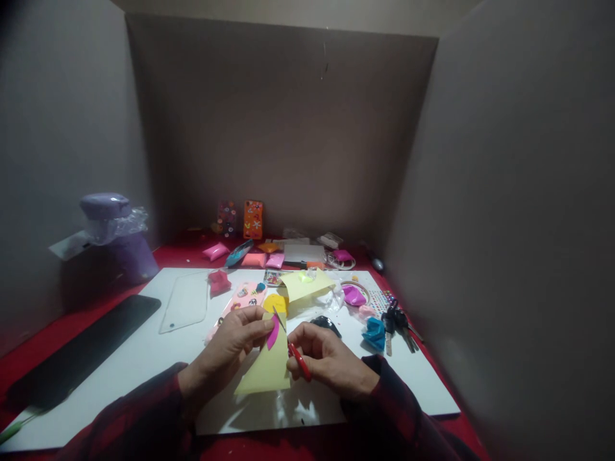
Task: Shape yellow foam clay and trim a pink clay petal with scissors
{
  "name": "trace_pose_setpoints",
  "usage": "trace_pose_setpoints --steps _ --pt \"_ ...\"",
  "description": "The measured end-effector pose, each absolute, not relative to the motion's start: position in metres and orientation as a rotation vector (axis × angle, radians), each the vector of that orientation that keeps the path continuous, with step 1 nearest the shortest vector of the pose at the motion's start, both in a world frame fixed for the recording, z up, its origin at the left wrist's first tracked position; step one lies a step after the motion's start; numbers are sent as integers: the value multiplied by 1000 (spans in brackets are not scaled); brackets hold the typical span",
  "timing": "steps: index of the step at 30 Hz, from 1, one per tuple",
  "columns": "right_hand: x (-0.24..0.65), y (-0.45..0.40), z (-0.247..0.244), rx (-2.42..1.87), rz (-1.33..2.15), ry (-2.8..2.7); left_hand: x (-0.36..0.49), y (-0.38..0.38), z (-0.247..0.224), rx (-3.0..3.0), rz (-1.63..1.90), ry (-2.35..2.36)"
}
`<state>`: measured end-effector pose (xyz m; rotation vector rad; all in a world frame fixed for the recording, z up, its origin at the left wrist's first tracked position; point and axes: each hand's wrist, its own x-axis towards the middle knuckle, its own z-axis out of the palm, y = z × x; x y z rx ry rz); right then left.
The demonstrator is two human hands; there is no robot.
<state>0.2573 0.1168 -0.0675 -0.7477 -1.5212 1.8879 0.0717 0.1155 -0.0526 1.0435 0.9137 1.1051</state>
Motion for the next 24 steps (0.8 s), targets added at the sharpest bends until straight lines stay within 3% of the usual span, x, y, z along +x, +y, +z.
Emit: trace_pose_setpoints --steps 24 --pt "263 123 -68 -803 1727 -1515 72 117 -54 1015 1082 907"
